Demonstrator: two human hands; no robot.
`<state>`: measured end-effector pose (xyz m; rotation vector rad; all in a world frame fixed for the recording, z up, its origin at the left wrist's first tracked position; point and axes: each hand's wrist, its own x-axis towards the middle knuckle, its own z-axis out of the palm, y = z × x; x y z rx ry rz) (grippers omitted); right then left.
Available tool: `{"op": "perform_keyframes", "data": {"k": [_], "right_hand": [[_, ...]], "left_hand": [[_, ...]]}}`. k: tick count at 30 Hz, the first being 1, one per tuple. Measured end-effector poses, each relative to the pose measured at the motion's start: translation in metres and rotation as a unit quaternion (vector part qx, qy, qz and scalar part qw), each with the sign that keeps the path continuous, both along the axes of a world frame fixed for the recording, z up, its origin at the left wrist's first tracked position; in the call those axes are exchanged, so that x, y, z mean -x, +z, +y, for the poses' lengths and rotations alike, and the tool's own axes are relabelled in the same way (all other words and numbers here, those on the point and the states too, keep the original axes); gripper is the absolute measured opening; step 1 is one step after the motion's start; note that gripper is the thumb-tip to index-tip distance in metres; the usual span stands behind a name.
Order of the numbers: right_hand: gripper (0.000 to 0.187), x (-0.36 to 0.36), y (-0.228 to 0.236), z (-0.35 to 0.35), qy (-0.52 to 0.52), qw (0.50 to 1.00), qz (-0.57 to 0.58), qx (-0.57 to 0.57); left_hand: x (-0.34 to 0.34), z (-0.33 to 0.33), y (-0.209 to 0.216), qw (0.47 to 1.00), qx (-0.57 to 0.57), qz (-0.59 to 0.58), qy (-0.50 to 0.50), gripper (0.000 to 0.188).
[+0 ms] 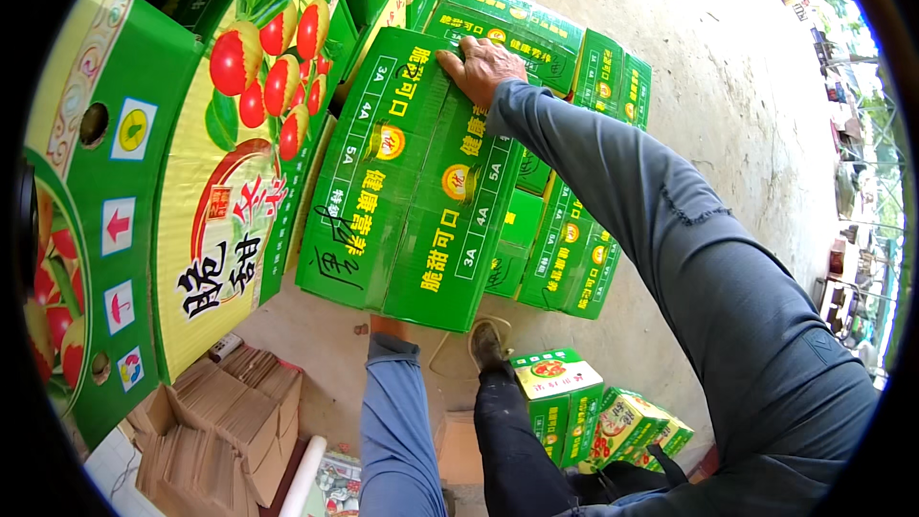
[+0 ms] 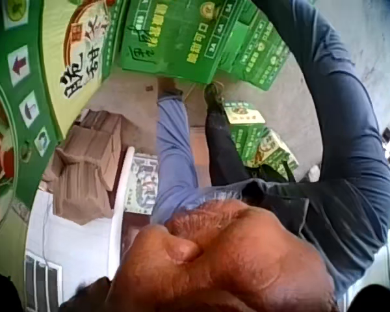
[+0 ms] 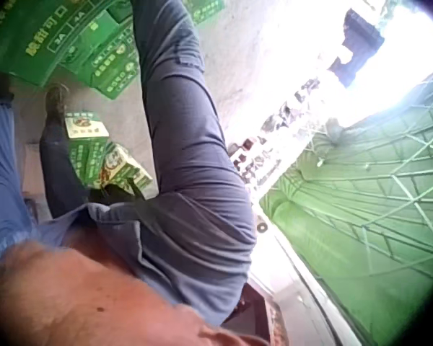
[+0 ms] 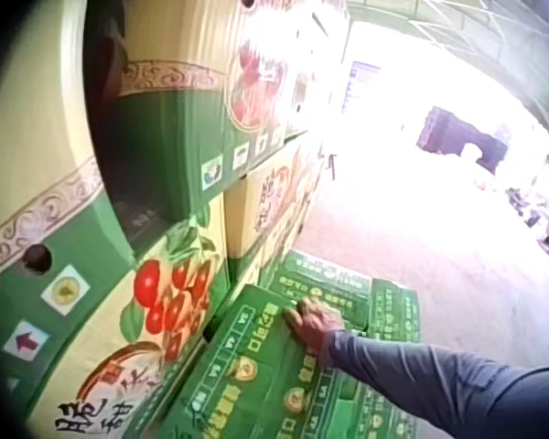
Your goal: The person walks into a storage area, opens a cardboard box filled with small yellow fruits, and places green leaves on top. They then close the box, seal it with tape, write on it with a marker, and stack it with other boxes.
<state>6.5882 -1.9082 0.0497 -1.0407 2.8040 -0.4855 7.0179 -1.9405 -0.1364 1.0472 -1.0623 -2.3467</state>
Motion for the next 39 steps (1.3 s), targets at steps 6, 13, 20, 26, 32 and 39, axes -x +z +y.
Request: {"op": "perform_keyframes", "data": {"k": [6, 13, 20, 26, 32, 39], "right_hand": [[0.061, 0.012, 0.018, -0.012, -0.041, 0.997, -0.039, -0.055], [0.069, 0.003, 0.031, 0.004, -0.029, 0.995, -0.094, -0.023], [0.051, -0.177, -0.011, 0.304, -0.178, 0.943, 0.023, 0.281], [0.054, -0.542, -0.125, 0.72, -0.708, 0.625, -0.32, -0.079], [0.065, -0.833, -0.174, 0.772, -0.852, 0.249, -0.448, -0.105], [0.056, -0.836, -0.22, 0.762, -0.935, -0.075, -0.205, 0.28]], "left_hand": [[0.006, -0.013, 0.007, 0.985, 0.149, -0.053, -0.073, 0.042], [0.018, 0.043, 0.065, 0.967, -0.234, -0.066, 0.071, 0.067], [-0.077, 0.295, 0.064, 0.872, -0.26, -0.347, -0.226, 0.082], [-0.095, 0.421, 0.013, 0.683, 0.256, -0.36, -0.581, 0.048], [-0.134, 0.515, 0.021, 0.485, 0.538, -0.309, -0.616, 0.038], [-0.143, 0.527, -0.028, 0.469, 0.626, -0.28, -0.557, 0.039]]}}
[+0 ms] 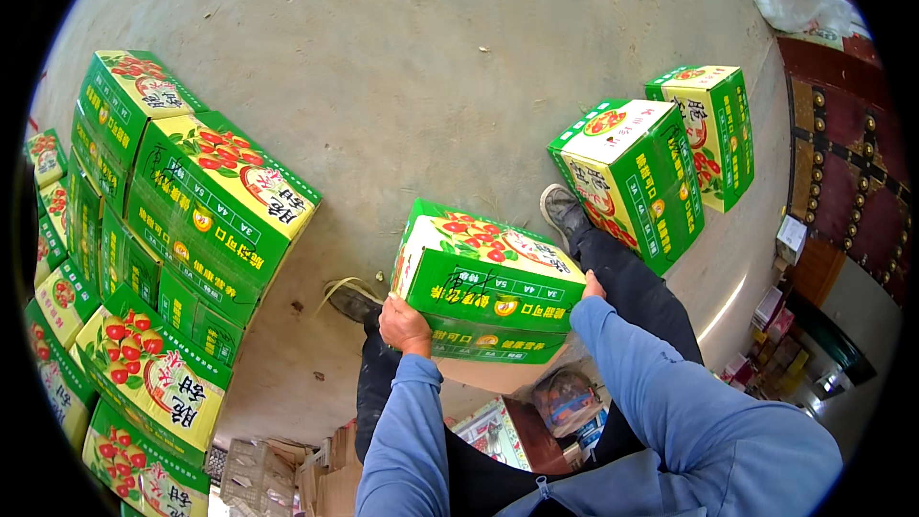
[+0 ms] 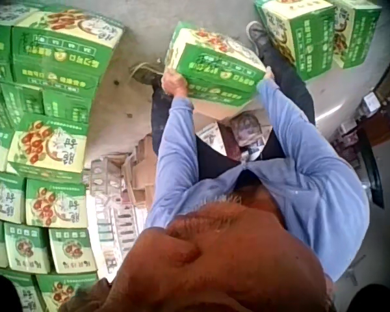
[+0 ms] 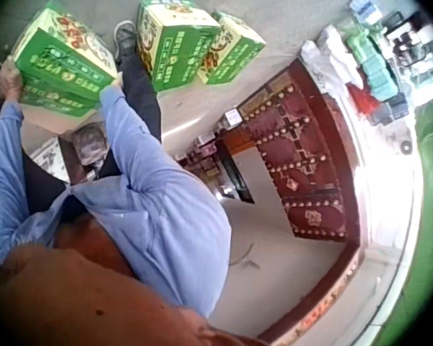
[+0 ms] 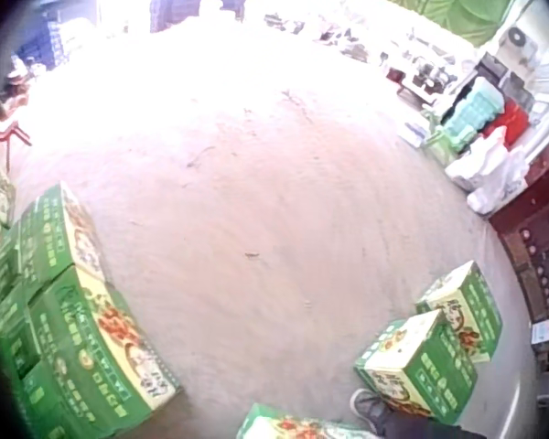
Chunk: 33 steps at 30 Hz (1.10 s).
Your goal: The person walks into a storage area, opens a cardboard box filled with small yellow fruits, and places green leaves on top. They then close the box, seal it with tape, write on it with a marker, and stack it with other boxes.
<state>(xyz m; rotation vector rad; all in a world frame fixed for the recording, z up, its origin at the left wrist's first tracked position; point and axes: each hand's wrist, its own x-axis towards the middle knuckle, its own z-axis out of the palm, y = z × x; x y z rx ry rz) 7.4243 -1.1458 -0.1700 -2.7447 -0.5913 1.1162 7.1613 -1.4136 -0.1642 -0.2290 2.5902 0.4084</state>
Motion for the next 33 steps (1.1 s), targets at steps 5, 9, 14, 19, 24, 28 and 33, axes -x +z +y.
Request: {"op": "perform_keyframes", "data": {"k": [5, 9, 14, 19, 24, 28, 33], "right_hand": [[0.054, -0.008, 0.04, -0.01, 0.142, 0.987, -0.078, 0.018], [0.052, 0.041, 0.107, -0.029, 0.266, 0.954, -0.056, 0.13], [0.055, 0.076, 0.087, -0.03, 0.244, 0.962, 0.107, 0.057], [0.057, 0.055, 0.006, -0.052, -0.035, 0.956, 0.277, 0.093], [0.052, 0.086, 0.031, -0.028, 0.007, 0.94, 0.341, -0.007], [0.053, 0.171, 0.166, 0.007, 0.125, 0.944, 0.305, -0.01], [0.051, 0.302, 0.309, 0.025, 0.306, 0.895, 0.323, -0.028]], "left_hand": [[0.016, -0.009, -0.006, 1.0, -0.009, -0.024, 0.016, 0.044], [0.066, -0.034, -0.015, 0.997, -0.039, -0.047, 0.048, 0.053], [0.126, -0.077, -0.057, 0.994, 0.026, -0.095, 0.044, 0.062], [0.163, -0.086, -0.071, 0.986, -0.04, -0.15, 0.055, 0.07], [0.137, -0.12, -0.038, 0.983, -0.036, -0.142, 0.106, 0.075], [0.104, -0.123, 0.049, 0.935, -0.138, -0.187, 0.269, 0.076], [0.079, -0.149, 0.159, 0.862, -0.245, -0.153, 0.416, 0.076]]}}
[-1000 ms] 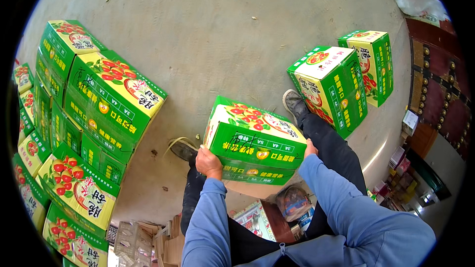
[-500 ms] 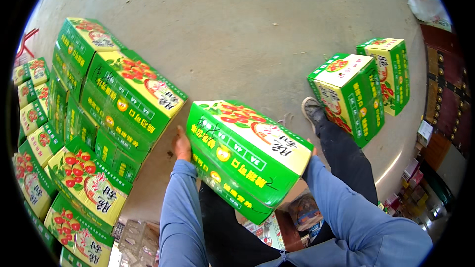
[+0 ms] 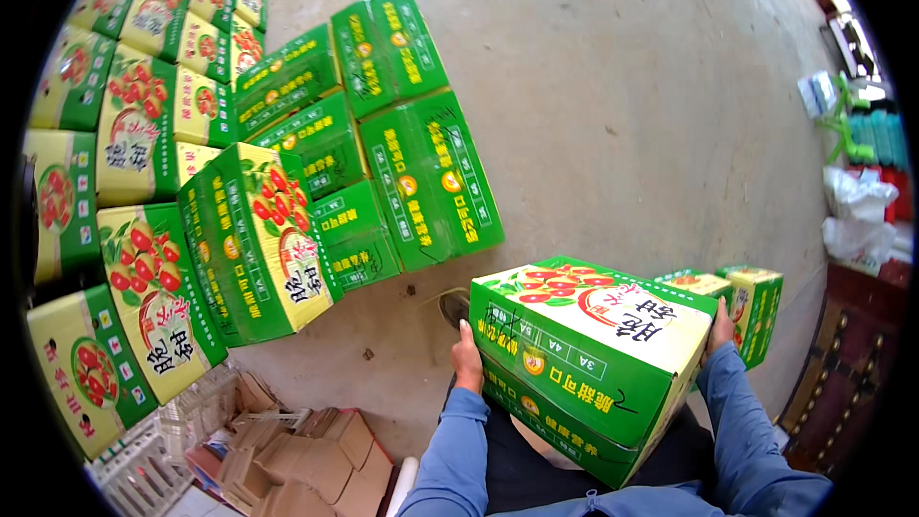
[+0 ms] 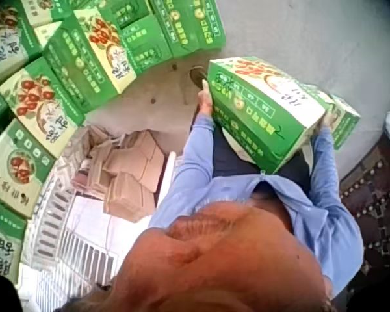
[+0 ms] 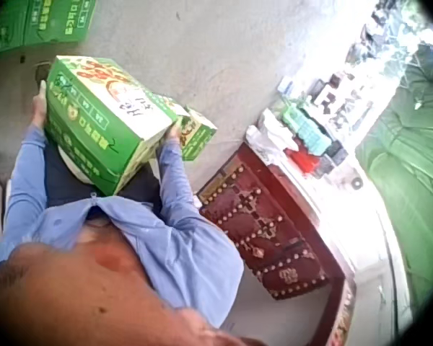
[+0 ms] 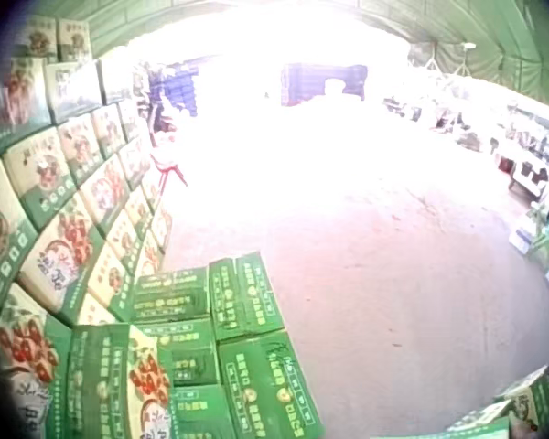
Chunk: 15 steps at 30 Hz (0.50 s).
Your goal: The person walks into a storage area, opens a cardboard box filled with small yellow fruits, and places green leaves on top. They then close the box, seal it with tape, write on it with a marker, and stack it with other boxes.
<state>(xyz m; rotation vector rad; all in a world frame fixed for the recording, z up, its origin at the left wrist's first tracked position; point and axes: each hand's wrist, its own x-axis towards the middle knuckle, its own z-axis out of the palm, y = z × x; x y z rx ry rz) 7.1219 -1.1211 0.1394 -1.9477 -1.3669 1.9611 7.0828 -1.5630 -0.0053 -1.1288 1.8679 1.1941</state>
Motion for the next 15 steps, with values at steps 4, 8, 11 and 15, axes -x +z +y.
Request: {"op": "perform_keyframes", "data": {"k": [4, 8, 11, 15], "right_hand": [[0.047, 0.145, 0.116, -0.04, 0.205, 0.976, 0.066, -0.023], [0.046, 0.268, 0.231, -0.1, 0.379, 0.908, 0.11, -0.141], [0.047, 0.352, 0.253, -0.124, 0.408, 0.887, 0.189, -0.107], [0.048, 0.483, 0.218, -0.163, 0.454, 0.865, 0.204, -0.055]], "left_hand": [[0.014, -0.018, 0.06, 0.988, -0.055, 0.055, 0.131, 0.077], [0.092, -0.046, 0.131, 0.974, -0.072, 0.136, 0.168, 0.077], [0.161, -0.083, 0.183, 0.962, -0.081, 0.182, 0.185, 0.077], [0.233, -0.13, 0.218, 0.947, -0.023, 0.202, 0.247, 0.075]]}}
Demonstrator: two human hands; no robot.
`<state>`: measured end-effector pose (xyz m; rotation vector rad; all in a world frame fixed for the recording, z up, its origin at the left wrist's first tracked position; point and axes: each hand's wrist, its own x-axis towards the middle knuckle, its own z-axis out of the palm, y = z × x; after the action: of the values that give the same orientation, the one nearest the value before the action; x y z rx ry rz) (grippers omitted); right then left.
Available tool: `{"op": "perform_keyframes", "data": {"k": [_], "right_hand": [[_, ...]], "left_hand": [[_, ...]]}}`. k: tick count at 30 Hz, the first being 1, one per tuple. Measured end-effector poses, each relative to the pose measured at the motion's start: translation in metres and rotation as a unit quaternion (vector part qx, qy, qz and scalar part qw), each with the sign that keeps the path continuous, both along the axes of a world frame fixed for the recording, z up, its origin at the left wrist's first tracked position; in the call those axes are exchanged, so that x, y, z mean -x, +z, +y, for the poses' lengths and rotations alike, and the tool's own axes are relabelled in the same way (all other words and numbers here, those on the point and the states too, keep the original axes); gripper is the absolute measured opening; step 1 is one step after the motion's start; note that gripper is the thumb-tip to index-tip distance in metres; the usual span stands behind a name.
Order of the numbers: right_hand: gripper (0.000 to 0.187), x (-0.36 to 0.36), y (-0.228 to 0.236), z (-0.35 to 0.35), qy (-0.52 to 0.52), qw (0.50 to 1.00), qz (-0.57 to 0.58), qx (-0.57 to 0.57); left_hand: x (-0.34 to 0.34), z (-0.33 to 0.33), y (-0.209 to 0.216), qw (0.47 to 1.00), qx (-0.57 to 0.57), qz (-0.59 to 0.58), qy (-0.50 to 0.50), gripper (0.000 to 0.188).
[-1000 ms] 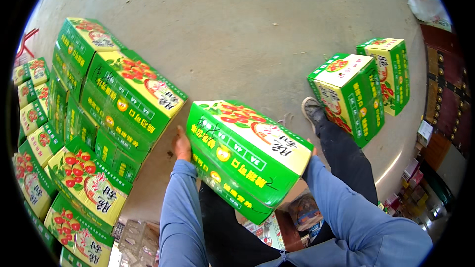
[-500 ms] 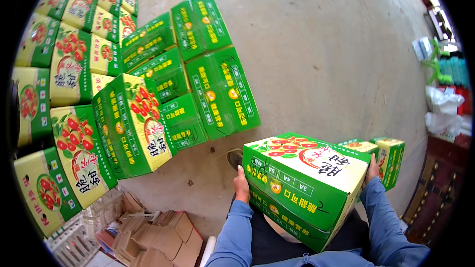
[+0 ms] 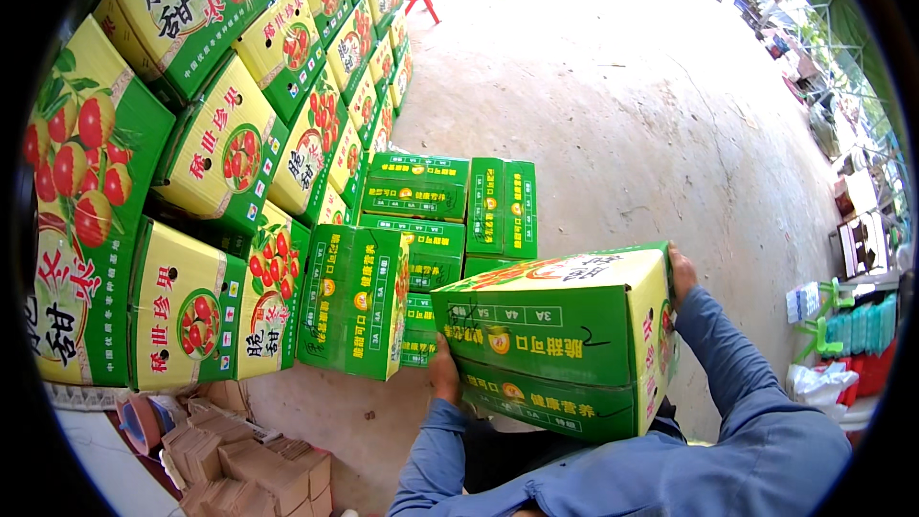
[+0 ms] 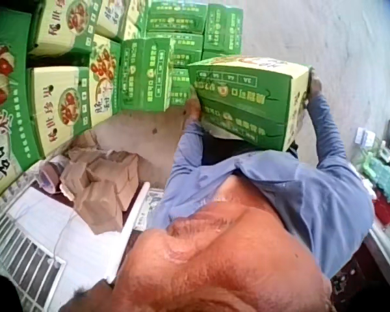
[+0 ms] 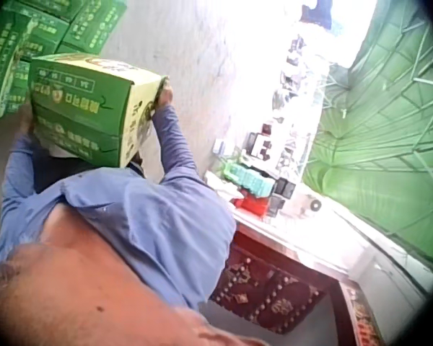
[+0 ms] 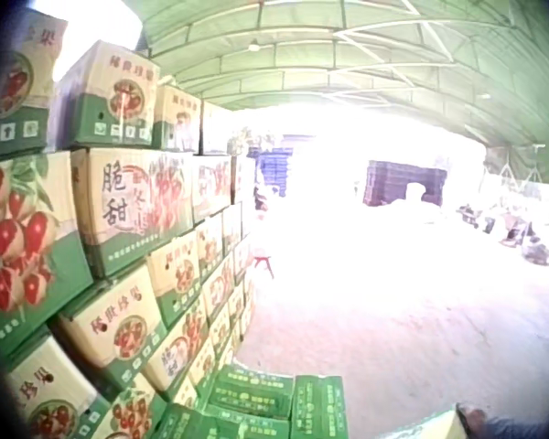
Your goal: The person walks into a storage area, opens a cardboard box filled with small yellow fruits, and places green leaves on top. They then close the box, seal it with tape, write on it with a marker, and stack it with other boxes.
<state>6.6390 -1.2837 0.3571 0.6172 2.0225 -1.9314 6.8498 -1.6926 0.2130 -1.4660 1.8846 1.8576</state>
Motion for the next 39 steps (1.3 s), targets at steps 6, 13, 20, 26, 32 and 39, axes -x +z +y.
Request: {"op": "perform_keyframes", "data": {"k": [6, 13, 20, 26, 32, 39], "right_hand": [[0.052, 0.203, -0.073, -0.084, 0.149, 0.988, -0.042, -0.016], [0.057, 0.351, -0.036, -0.161, 0.392, 0.9, -0.043, -0.185], [0.056, 0.397, 0.024, -0.239, 0.485, 0.853, -0.04, -0.187], [0.057, 0.452, -0.03, -0.317, 0.567, 0.798, -0.084, -0.185], [0.059, 0.562, -0.138, -0.411, 0.609, 0.767, -0.143, -0.145], [0.063, 0.666, -0.2, -0.509, 0.655, 0.742, -0.134, -0.046]], "left_hand": [[0.057, 0.011, 0.024, 0.953, -0.061, 0.117, 0.273, 0.058], [0.115, 0.101, 0.057, 0.848, -0.104, 0.189, 0.485, 0.049], [0.154, 0.156, 0.024, 0.788, -0.1, 0.209, 0.571, 0.056], [0.204, 0.144, 0.014, 0.79, -0.021, 0.119, 0.601, 0.056], [0.317, 0.111, -0.017, 0.738, -0.011, 0.037, 0.673, 0.053], [0.398, 0.005, -0.031, 0.785, 0.092, -0.098, 0.604, 0.055]]}}
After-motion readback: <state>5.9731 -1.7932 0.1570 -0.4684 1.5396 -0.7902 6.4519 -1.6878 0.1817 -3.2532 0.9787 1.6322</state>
